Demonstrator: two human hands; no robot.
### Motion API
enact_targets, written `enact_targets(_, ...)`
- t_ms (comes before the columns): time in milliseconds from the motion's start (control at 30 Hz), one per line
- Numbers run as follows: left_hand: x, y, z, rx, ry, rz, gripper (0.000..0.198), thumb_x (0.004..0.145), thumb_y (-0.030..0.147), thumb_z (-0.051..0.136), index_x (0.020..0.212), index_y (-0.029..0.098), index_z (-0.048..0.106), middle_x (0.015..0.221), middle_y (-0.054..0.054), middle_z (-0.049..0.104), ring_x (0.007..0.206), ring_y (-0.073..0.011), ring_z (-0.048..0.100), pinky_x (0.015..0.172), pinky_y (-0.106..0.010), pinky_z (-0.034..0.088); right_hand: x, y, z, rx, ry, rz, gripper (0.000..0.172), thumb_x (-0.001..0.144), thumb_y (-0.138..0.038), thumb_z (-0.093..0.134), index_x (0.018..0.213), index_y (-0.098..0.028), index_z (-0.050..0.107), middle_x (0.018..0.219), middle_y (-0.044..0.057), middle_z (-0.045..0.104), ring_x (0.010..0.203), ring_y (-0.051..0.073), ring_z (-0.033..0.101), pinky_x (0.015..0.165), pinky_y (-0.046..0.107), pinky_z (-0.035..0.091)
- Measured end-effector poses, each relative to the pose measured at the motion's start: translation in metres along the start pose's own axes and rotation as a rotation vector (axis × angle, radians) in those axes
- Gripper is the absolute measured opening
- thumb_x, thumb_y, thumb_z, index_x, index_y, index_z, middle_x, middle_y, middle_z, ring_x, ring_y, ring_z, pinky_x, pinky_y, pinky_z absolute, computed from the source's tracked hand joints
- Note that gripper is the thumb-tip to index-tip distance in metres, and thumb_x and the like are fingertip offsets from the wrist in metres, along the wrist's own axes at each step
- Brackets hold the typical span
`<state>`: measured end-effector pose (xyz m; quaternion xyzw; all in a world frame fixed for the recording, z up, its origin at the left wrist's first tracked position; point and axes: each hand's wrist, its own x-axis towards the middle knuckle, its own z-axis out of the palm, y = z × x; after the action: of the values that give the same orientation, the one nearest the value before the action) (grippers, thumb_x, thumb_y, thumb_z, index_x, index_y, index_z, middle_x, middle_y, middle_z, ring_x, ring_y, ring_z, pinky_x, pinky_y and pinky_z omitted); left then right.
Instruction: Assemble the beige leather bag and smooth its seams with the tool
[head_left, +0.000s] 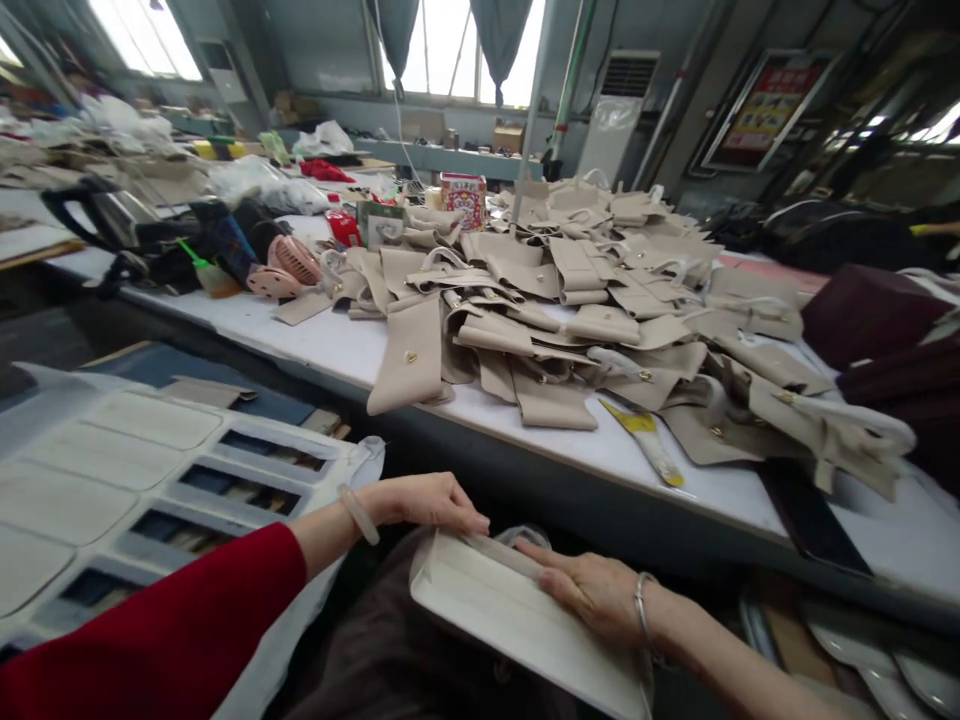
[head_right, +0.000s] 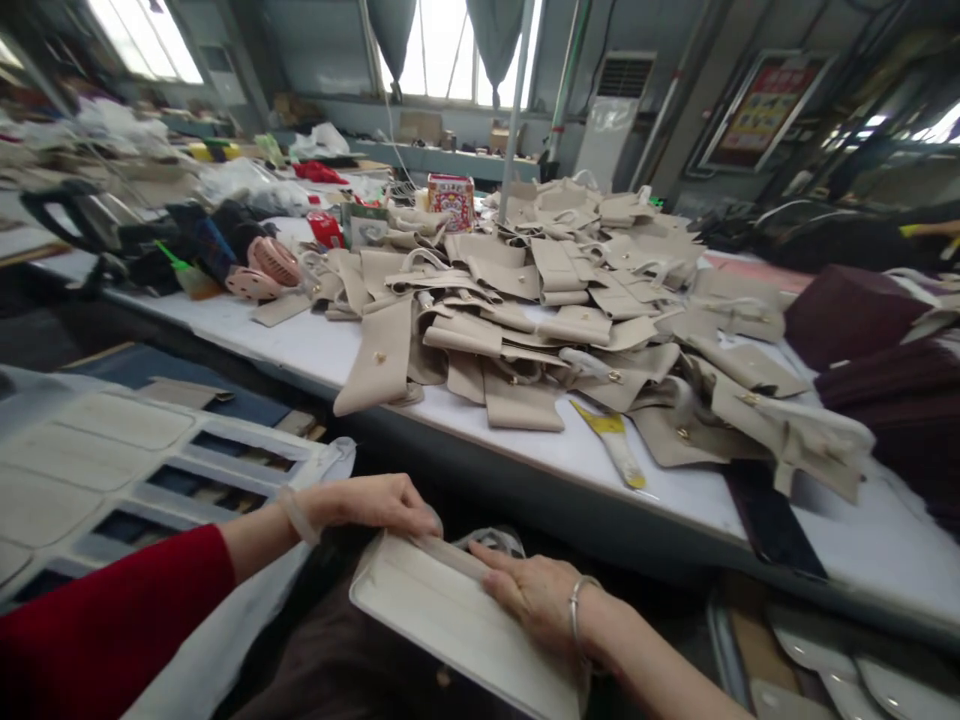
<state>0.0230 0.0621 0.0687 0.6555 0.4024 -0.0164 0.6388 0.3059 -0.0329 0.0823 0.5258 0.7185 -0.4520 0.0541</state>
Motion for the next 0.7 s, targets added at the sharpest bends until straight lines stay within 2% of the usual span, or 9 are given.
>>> enact_targets(67,-0.004,0.014,-0.002,0.083,-0.075,0.012,0.039,0.072,0.052,0.077,0.093,0.020,0.082,0.090,0.000,0.078,0.083,-0.0207,0.067,0.074,-0.023,0.049,-0.012,0.013,-0.002,0.030,0.016,0.016,0.054,0.094,-0.063,0.039,0.143,-0.041,0.046,0.130,0.007,0.067,0.114,0.039,0.065,0.097,0.056,0.046)
enact_targets(167,-0.004,0.022,0.000,0.189,-0.119,0.009,0.036,0.075,0.050,0.073,0.096,0.022,0.082,0.088,0.002,0.078,0.079,-0.0204,0.067,0.070,-0.023,0.048,-0.022,0.024,-0.004,0.075,0.019,0.021,0.051,0.093,-0.062,0.042,0.139,-0.042,0.053,0.128,0.005,0.068,0.113,0.038,0.065,0.096,0.053,0.047)
enact_targets(267,0.002,0.022,0.000,0.275,-0.138,0.011,0.036,0.077,0.050,0.070,0.099,0.024,0.081,0.092,0.003,0.078,0.083,-0.0213,0.068,0.069,-0.022,0.048,-0.022,0.023,-0.002,0.125,0.045,0.021,0.051,0.090,-0.062,0.047,0.133,-0.039,0.060,0.118,0.006,0.073,0.106,0.037,0.068,0.089,0.048,0.049)
enact_targets(367,0.008,0.023,0.001,0.373,-0.132,0.030,0.033,0.080,0.051,0.067,0.098,0.026,0.081,0.085,0.004,0.078,0.082,-0.0213,0.068,0.067,-0.022,0.047,-0.013,0.016,0.003,0.211,0.124,0.031,0.048,0.085,-0.063,0.055,0.123,-0.037,0.069,0.109,0.007,0.076,0.100,0.037,0.070,0.086,0.048,0.049)
enact_targets(467,0.010,0.030,0.009,0.476,-0.075,0.084,0.037,0.080,0.048,0.068,0.110,0.028,0.077,0.106,0.002,0.075,0.099,-0.0244,0.065,0.081,-0.025,0.046,-0.007,0.020,0.007,0.359,0.255,0.023,0.046,0.078,-0.065,0.064,0.114,-0.037,0.074,0.109,0.004,0.076,0.102,0.034,0.069,0.094,0.047,0.048)
enact_targets(533,0.006,0.037,0.022,0.564,0.066,0.159,0.039,0.079,0.041,0.072,0.115,0.027,0.072,0.123,-0.001,0.068,0.111,-0.0263,0.059,0.093,-0.030,0.042,-0.009,0.033,0.016,0.486,0.417,0.045,0.055,0.077,-0.071,0.062,0.112,-0.032,0.075,0.110,0.005,0.076,0.108,0.031,0.067,0.101,0.045,0.046)
enact_targets(567,0.003,0.041,0.032,0.606,0.146,0.202,0.036,0.078,0.037,0.072,0.113,0.025,0.071,0.123,-0.002,0.066,0.111,-0.0259,0.058,0.094,-0.031,0.040,-0.013,0.040,0.025,0.550,0.517,0.078,0.062,0.078,-0.076,0.056,0.112,-0.028,0.074,0.109,0.007,0.076,0.110,0.030,0.066,0.104,0.045,0.044)
enact_targets(633,-0.006,0.047,0.058,0.654,0.252,0.282,0.022,0.079,0.031,0.072,0.100,0.023,0.068,0.108,-0.002,0.067,0.102,-0.0232,0.058,0.088,-0.033,0.041,-0.023,0.053,0.054,0.670,0.711,0.194,0.082,0.083,-0.085,0.031,0.111,-0.020,0.072,0.101,0.014,0.075,0.110,0.032,0.066,0.104,0.050,0.044)
enact_targets(700,-0.015,0.051,0.088,0.636,0.236,0.342,0.013,0.080,0.028,0.072,0.090,0.023,0.065,0.097,0.000,0.066,0.094,-0.0215,0.057,0.083,-0.034,0.040,-0.030,0.056,0.094,0.785,0.830,0.317,0.102,0.083,-0.084,0.002,0.107,-0.014,0.071,0.089,0.020,0.074,0.099,0.036,0.069,0.093,0.058,0.051)
